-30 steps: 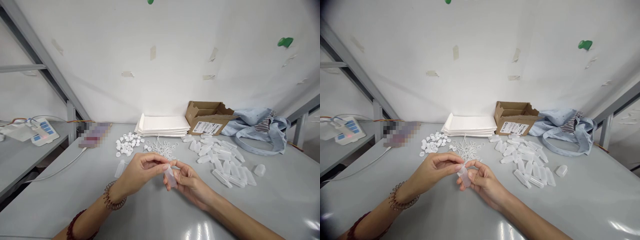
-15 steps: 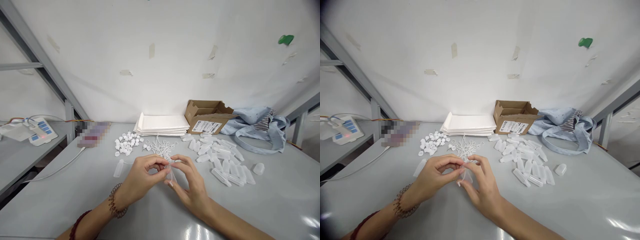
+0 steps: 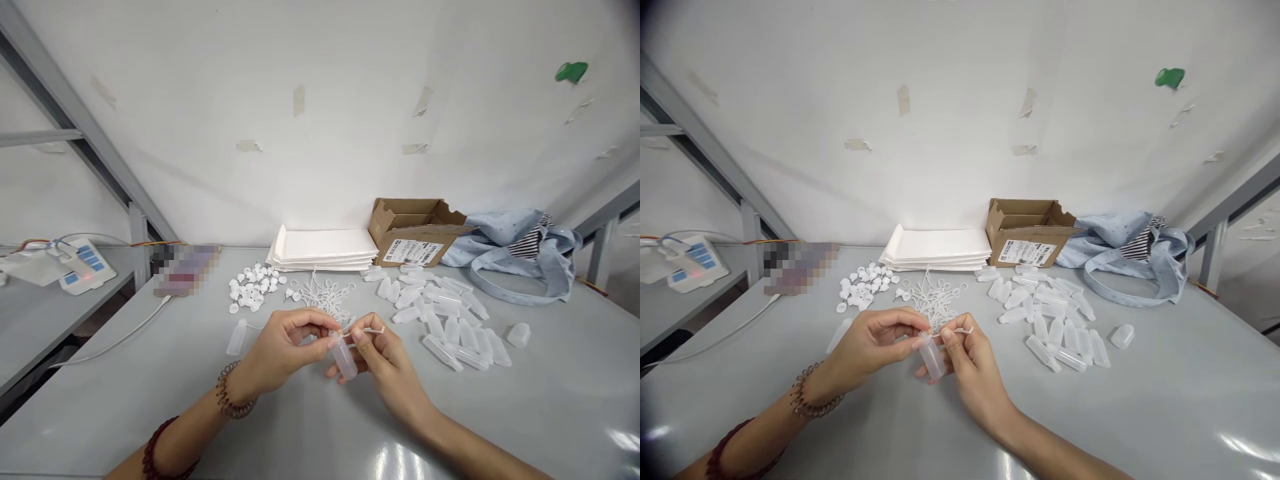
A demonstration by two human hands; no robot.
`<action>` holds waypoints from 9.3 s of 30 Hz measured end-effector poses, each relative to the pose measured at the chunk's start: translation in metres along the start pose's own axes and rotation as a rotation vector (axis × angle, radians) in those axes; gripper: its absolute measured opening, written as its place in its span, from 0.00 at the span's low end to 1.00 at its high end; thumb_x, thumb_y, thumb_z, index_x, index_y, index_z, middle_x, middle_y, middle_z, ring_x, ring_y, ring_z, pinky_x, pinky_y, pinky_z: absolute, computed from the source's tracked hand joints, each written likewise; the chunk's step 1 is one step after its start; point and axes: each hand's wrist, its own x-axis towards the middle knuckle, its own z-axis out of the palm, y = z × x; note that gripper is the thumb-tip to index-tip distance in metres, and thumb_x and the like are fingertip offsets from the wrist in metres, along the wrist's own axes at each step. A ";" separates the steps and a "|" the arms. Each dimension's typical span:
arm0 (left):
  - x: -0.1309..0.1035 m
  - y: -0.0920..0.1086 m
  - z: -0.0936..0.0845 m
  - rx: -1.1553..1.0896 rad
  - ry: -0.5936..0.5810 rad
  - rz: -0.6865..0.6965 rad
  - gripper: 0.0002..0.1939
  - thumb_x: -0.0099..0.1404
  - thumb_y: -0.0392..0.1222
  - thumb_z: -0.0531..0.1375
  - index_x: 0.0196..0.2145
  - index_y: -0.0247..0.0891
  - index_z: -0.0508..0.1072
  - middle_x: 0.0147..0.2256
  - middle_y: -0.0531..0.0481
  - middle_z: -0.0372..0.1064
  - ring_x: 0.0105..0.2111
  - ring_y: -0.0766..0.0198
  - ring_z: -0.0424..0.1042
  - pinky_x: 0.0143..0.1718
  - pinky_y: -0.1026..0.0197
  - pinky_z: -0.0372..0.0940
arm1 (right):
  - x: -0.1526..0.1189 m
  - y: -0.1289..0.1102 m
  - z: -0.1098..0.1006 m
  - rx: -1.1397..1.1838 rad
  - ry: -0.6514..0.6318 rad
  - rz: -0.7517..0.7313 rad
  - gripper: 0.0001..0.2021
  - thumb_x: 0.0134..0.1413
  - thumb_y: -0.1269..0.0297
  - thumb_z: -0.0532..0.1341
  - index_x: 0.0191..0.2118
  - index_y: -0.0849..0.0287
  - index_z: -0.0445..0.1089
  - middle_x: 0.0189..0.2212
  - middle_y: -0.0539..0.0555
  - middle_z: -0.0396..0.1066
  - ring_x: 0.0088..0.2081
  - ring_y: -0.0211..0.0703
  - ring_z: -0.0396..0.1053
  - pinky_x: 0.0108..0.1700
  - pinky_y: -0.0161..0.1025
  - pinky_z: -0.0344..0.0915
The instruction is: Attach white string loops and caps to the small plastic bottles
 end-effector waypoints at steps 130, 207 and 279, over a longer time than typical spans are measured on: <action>0.034 -0.033 -0.009 1.270 -0.067 -0.013 0.10 0.67 0.36 0.48 0.30 0.36 0.65 0.35 0.44 0.66 0.37 0.56 0.66 0.36 0.56 0.63 | 0.024 -0.040 -0.092 -1.514 -0.065 -0.280 0.10 0.56 0.70 0.54 0.39 0.56 0.71 0.37 0.55 0.72 0.30 0.43 0.71 0.30 0.39 0.66; 0.028 -0.002 0.019 0.164 0.128 -0.085 0.08 0.57 0.45 0.62 0.32 0.39 0.77 0.34 0.50 0.75 0.37 0.61 0.72 0.39 0.62 0.67 | 0.012 -0.004 -0.050 -1.120 -0.006 -0.923 0.13 0.59 0.72 0.54 0.50 0.56 0.61 0.38 0.58 0.71 0.38 0.43 0.73 0.37 0.38 0.72; -0.002 0.014 0.000 0.850 -0.106 0.309 0.22 0.53 0.32 0.60 0.47 0.36 0.64 0.45 0.44 0.62 0.47 0.56 0.60 0.48 0.55 0.61 | 0.029 -0.028 -0.028 -0.595 -0.232 -0.163 0.10 0.56 0.59 0.59 0.36 0.58 0.74 0.29 0.52 0.73 0.33 0.41 0.70 0.36 0.38 0.66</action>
